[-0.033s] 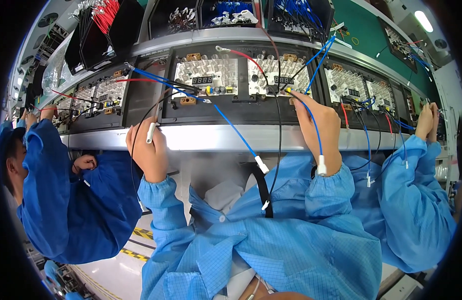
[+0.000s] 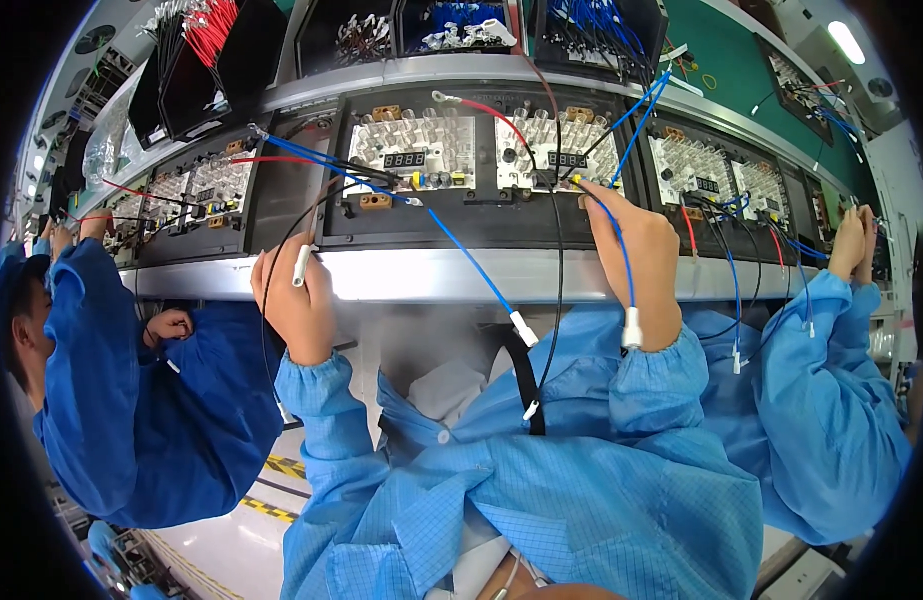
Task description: Connecting wires and assembling components on circuit boards on a manual assembly line.
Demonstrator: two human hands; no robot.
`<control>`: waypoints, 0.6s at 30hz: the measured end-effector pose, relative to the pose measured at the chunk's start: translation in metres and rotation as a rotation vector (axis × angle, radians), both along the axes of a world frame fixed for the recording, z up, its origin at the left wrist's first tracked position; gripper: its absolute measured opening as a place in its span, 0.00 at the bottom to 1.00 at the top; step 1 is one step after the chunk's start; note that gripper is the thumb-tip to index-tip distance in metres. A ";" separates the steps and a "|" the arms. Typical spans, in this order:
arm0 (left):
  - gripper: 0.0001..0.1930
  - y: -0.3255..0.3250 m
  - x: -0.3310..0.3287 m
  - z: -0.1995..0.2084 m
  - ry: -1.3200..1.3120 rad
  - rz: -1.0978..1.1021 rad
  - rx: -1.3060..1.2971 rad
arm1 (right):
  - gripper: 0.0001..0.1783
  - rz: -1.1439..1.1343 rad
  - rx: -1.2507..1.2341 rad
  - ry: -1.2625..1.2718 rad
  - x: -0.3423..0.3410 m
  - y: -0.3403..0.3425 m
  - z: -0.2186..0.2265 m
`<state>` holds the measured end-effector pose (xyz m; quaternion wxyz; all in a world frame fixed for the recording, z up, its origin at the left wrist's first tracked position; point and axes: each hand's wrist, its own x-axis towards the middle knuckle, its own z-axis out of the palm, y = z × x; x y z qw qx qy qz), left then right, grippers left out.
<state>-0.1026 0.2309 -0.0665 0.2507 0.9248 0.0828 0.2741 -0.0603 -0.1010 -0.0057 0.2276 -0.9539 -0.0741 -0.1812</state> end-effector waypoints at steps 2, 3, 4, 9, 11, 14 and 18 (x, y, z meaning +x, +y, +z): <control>0.12 0.003 0.001 -0.001 -0.011 -0.004 0.005 | 0.13 -0.002 -0.066 -0.014 0.001 0.002 -0.002; 0.13 0.004 0.001 -0.001 -0.023 -0.011 0.014 | 0.13 -0.004 -0.013 0.002 0.001 0.003 -0.003; 0.13 0.004 0.000 -0.001 -0.033 -0.014 0.021 | 0.13 -0.002 0.039 0.019 0.002 0.003 -0.004; 0.14 0.006 0.000 -0.001 -0.024 -0.027 0.064 | 0.15 -0.032 -0.040 0.059 -0.002 0.004 0.006; 0.14 0.008 0.000 -0.003 -0.023 -0.024 0.031 | 0.15 -0.047 -0.028 0.026 -0.003 0.003 0.006; 0.13 0.012 -0.003 -0.002 -0.038 -0.040 0.025 | 0.15 0.018 0.061 -0.029 -0.004 0.005 0.003; 0.12 0.013 -0.002 0.004 -0.099 -0.091 0.094 | 0.14 0.016 0.075 -0.076 -0.015 0.008 0.005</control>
